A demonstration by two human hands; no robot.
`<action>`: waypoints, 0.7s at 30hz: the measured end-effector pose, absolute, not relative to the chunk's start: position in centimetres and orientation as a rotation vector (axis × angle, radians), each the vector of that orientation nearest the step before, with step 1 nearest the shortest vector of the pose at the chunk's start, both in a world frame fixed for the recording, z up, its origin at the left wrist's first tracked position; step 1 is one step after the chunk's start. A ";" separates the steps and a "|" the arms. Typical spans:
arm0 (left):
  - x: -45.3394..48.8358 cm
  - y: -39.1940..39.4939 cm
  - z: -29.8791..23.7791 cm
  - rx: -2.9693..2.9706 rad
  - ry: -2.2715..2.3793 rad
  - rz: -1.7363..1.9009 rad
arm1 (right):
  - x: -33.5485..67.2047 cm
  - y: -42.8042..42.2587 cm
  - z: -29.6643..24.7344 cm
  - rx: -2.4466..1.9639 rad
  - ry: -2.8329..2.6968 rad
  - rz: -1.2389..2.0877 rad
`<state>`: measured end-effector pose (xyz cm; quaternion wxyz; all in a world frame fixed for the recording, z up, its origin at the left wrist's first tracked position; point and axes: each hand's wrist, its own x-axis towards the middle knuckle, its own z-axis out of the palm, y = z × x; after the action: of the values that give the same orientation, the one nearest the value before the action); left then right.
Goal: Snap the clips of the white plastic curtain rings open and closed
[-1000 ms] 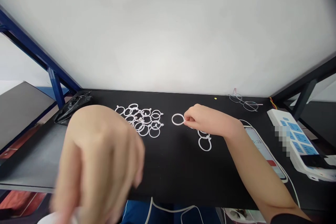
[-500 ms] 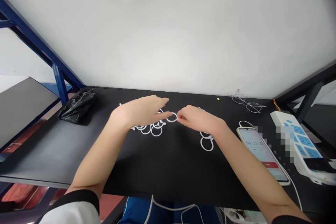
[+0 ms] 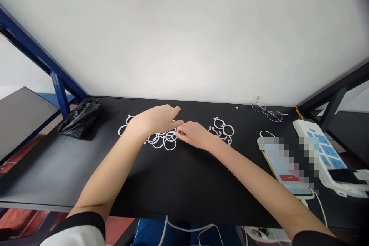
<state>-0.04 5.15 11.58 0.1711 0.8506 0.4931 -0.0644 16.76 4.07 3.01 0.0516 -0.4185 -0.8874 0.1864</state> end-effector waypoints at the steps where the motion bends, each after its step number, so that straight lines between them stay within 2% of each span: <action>1: 0.1 5.1 11.6 2.406 1.392 -0.195 | 16.8 4.1 3.1 -1.282 -2.698 0.575; 11: 1.4 5.7 10.6 2.411 1.381 -0.293 | 21.1 5.9 6.3 -1.608 -2.611 0.718; 18: 2.3 6.3 9.3 2.604 1.252 -0.056 | 24.9 7.4 6.9 -2.045 -2.588 0.800; 21: 2.9 6.3 9.0 2.689 1.183 0.027 | 24.5 7.5 6.5 -2.066 -2.598 0.853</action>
<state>2.88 6.32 8.96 0.1017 0.9106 0.4005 0.0091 24.53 7.51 6.50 -0.1422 -0.5967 -0.7503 0.2465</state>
